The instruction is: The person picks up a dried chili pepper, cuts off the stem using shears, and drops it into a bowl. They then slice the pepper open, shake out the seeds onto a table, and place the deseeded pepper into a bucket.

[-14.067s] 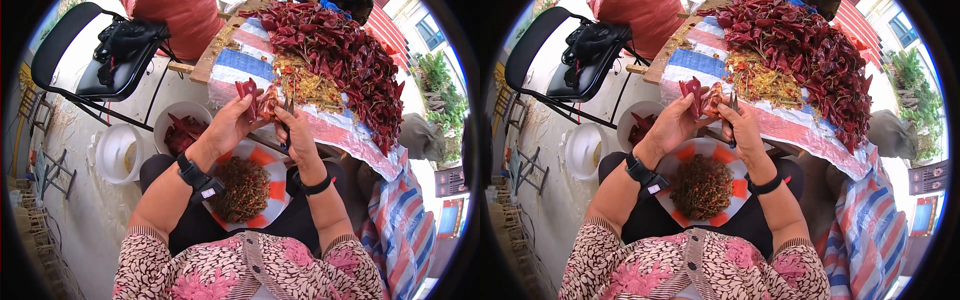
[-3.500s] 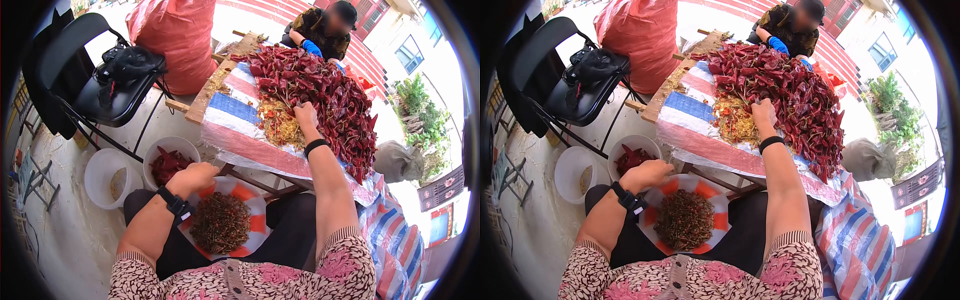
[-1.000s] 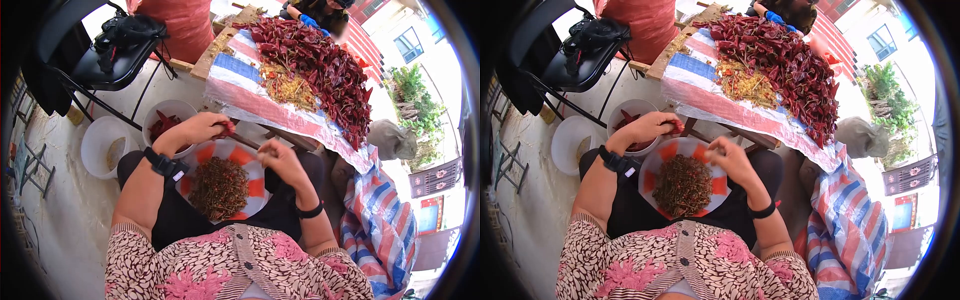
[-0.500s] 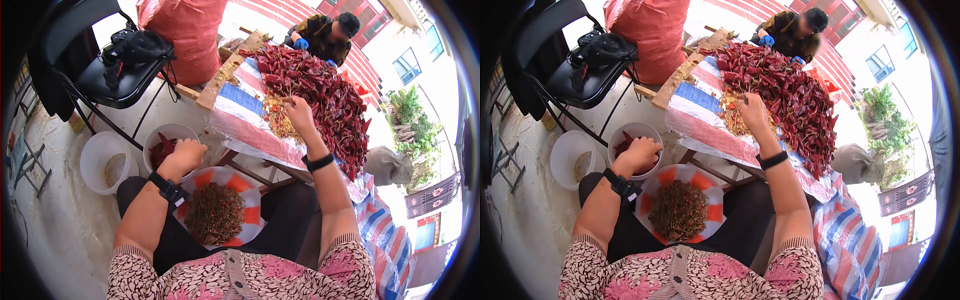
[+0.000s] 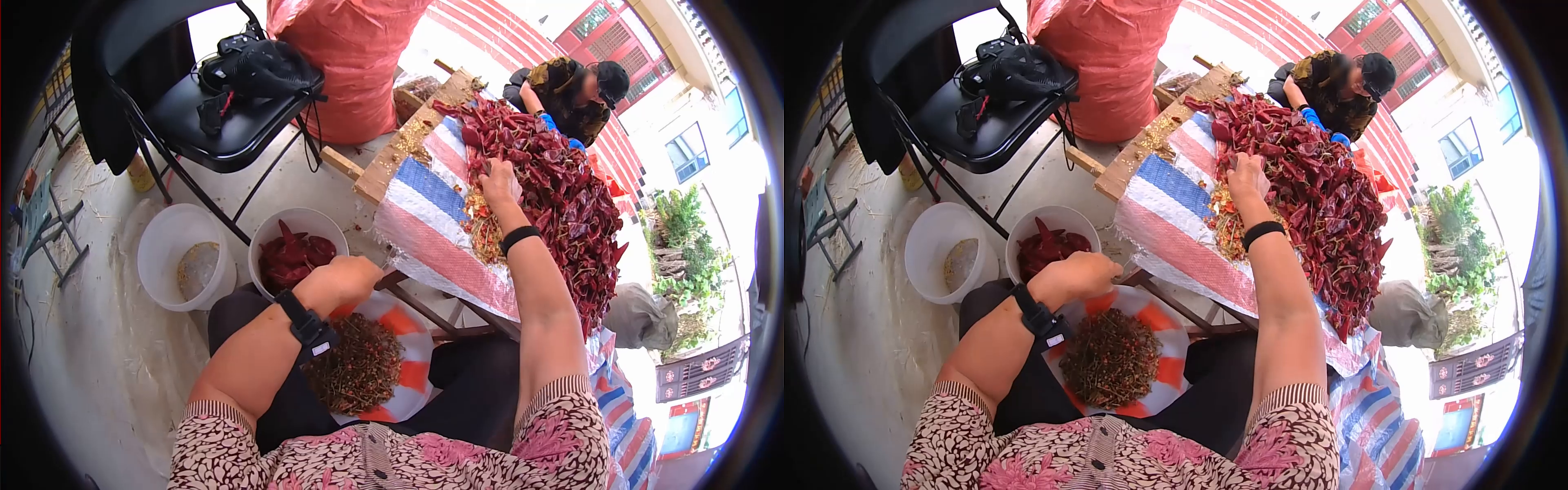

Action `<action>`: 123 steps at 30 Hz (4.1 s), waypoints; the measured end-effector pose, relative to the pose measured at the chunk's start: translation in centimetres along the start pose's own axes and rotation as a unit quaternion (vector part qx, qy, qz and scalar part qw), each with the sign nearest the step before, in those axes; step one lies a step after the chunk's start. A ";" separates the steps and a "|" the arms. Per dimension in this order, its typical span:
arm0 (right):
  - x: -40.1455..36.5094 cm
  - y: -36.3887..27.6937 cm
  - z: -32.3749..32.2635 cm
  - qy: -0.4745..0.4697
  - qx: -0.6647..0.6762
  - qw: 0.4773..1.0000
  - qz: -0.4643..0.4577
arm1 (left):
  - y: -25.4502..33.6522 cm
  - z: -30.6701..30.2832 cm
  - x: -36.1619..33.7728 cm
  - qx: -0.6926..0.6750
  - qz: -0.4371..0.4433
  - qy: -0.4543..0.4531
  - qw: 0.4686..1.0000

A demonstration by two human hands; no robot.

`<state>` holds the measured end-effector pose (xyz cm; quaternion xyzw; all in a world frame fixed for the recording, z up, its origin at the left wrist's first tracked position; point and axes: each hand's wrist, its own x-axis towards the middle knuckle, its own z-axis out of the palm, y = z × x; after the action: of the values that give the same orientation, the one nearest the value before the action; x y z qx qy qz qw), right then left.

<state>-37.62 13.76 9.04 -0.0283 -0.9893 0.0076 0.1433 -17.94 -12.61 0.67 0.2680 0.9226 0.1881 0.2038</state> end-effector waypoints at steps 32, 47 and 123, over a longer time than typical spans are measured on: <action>-5.5 4.4 -1.6 0.077 0.349 0.932 0.069 | 4.5 -2.7 1.8 -0.537 0.087 0.152 0.825; -22.6 -3.6 -5.6 -0.028 0.651 0.758 0.012 | 6.7 -1.0 2.7 -0.652 0.200 0.160 0.714; -9.8 2.1 -5.1 -0.136 0.455 0.875 0.096 | -1.5 1.6 -3.3 0.092 -0.068 -0.029 0.993</action>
<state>-26.71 15.29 11.07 -0.0532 -0.8790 0.4739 0.0030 -15.24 -15.25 -0.44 0.2278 0.9459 0.0802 0.2169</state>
